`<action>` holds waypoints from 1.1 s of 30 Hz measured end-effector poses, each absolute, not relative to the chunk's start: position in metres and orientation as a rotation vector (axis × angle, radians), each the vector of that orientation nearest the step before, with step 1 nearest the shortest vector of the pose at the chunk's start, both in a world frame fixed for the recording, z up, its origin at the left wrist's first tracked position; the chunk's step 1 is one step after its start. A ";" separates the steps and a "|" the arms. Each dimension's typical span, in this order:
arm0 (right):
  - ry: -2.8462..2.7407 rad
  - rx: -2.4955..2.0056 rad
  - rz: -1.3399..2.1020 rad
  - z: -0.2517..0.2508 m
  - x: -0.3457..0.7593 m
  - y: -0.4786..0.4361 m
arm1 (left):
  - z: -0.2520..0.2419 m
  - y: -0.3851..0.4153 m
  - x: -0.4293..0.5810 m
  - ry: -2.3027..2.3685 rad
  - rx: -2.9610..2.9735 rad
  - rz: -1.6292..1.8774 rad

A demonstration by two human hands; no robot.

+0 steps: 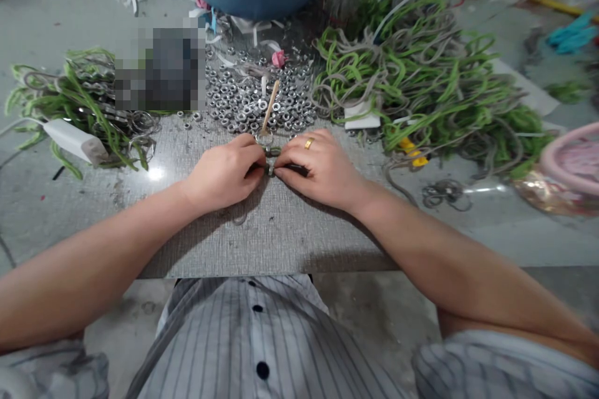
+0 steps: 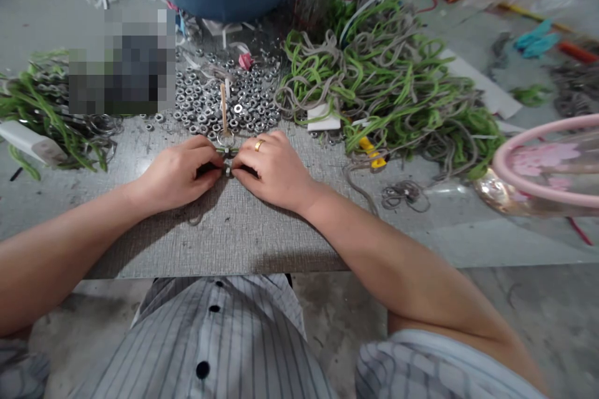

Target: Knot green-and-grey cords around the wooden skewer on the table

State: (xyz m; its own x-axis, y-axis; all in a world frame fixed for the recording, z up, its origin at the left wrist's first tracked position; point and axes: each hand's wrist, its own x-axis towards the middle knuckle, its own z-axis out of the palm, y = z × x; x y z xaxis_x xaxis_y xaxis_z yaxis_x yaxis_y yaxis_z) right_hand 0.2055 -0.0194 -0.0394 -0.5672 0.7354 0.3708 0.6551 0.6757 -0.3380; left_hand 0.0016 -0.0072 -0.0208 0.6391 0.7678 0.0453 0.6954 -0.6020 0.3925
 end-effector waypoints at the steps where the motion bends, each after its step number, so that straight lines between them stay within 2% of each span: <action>1: -2.404 -1.069 0.218 -0.040 0.206 -0.020 | -0.022 -0.007 0.002 1.170 2.524 0.289; 33: -2.370 -1.152 0.225 -0.042 0.194 -0.022 | -0.024 -0.005 0.001 1.164 2.512 0.299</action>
State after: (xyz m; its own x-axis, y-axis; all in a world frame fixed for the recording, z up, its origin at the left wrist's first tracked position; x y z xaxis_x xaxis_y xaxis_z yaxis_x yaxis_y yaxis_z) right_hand 0.1941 -0.0217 -0.0423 -0.5226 0.7741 0.3574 0.6928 0.6299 -0.3511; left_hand 0.0006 -0.0050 -0.0240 0.6395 0.7677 0.0413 0.6927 -0.5987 0.4022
